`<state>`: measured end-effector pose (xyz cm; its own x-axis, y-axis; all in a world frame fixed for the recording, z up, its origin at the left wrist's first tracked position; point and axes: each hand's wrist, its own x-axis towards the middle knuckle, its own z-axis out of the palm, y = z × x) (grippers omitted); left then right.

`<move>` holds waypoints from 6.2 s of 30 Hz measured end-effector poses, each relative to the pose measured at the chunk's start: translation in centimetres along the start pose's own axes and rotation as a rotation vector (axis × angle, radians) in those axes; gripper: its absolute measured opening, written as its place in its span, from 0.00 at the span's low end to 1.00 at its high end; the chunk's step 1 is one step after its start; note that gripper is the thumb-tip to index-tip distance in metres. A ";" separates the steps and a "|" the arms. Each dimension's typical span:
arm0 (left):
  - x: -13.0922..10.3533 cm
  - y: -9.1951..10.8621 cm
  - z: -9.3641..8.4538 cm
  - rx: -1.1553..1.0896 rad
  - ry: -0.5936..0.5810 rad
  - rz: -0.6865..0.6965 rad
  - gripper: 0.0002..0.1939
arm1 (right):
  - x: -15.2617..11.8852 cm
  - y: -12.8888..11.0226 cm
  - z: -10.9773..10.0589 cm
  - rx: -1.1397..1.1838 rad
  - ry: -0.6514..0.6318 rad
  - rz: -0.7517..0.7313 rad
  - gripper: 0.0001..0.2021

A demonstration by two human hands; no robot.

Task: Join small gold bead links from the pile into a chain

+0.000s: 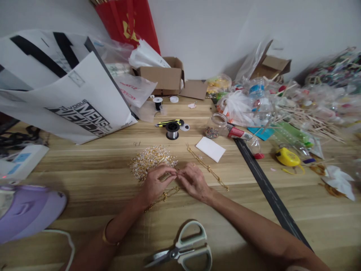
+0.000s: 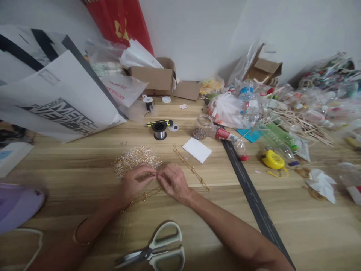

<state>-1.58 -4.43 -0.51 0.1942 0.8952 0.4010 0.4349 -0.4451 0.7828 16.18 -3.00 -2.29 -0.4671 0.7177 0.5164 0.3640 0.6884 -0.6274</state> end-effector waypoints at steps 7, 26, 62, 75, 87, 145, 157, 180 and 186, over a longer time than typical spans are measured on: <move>0.1 -0.2 -0.1 -0.072 -0.021 -0.076 0.01 | 0.0 0.1 0.0 0.005 0.010 0.003 0.04; -0.1 -0.2 0.0 -0.045 -0.051 -0.150 0.03 | 0.1 0.0 0.0 0.021 0.028 -0.056 0.08; -0.2 -0.3 0.3 0.010 -0.007 -0.116 0.02 | 0.1 0.1 -0.2 -0.121 -0.019 0.002 0.06; 0.2 -0.5 0.3 0.268 -0.219 0.107 0.07 | 0.5 1.6 0.2 0.402 0.234 0.436 0.07; 0.3 -0.5 1.2 0.461 -0.288 0.169 0.09 | 0.6 1.1 -0.1 0.372 0.208 0.411 0.05; 0.0 -1.0 1.6 -1.044 -0.034 -0.720 0.08 | 0.2 -1.6 -0.1 0.353 0.100 0.182 0.06; 0.3 -0.9 1.1 -0.827 -0.052 -0.681 0.09 | 0.3 -1.4 -0.2 0.374 0.081 0.183 0.04; 0.0 -1.5 1.2 -0.748 -0.122 -0.645 0.09 | 0.2 -1.5 -0.2 0.384 0.056 0.216 0.06; 0.2 -0.9 1.0 -0.775 -0.124 -0.658 0.09 | 0.3 -1.5 -0.2 0.384 0.060 0.212 0.06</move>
<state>-1.09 -3.84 -1.59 0.2311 0.9437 -0.2367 -0.1912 0.2826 0.9400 15.65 -3.82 -1.15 -0.3628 0.8513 0.3789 0.1156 0.4446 -0.8882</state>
